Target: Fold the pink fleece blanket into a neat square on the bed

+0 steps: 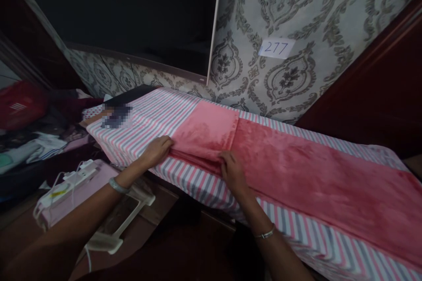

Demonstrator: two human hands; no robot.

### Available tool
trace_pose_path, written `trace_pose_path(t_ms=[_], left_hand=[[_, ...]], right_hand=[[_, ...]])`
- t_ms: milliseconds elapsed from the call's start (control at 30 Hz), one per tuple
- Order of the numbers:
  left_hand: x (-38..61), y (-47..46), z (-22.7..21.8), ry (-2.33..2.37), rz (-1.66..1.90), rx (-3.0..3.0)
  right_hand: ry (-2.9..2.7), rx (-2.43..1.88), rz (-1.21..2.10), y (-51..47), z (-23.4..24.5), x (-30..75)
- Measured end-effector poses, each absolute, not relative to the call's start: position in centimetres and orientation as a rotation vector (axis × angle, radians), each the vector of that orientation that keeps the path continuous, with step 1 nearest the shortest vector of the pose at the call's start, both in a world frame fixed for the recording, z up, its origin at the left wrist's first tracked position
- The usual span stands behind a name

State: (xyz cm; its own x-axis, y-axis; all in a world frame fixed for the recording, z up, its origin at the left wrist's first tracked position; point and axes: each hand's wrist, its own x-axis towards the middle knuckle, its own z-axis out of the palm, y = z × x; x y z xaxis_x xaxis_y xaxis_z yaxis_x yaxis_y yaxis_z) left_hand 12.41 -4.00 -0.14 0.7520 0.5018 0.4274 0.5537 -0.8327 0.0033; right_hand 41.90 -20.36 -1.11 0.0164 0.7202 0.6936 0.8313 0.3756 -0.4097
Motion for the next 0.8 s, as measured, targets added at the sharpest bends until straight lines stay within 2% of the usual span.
trace_pose_path(t_ms=[133,367,567,667,800], left_hand=[[12.1,-4.3,-0.4,-0.863,-0.591,-2.863],[11.2,-4.2,-0.7,-0.799,-0.730,-2.925],[13.2,-5.2,1.9,-0.717,-0.971,-2.856],[16.9,-7.4,2.6,-0.520,-0.914,-2.909],[21.3,-10.2,1.2,-0.318,-0.764,-3.024]], right_hand=[[-1.815,-1.417,-0.158,-21.6,-3.3,41.8],[-1.843,-1.357,-0.200,-22.4,-4.0,42.0],[-1.894,-1.376,-0.228,-23.0,-3.2,41.6],[-1.867,-1.368,-0.240,-22.8,-3.0,41.4],[-1.763,-1.388,-0.182,-22.3,-3.3,41.3]])
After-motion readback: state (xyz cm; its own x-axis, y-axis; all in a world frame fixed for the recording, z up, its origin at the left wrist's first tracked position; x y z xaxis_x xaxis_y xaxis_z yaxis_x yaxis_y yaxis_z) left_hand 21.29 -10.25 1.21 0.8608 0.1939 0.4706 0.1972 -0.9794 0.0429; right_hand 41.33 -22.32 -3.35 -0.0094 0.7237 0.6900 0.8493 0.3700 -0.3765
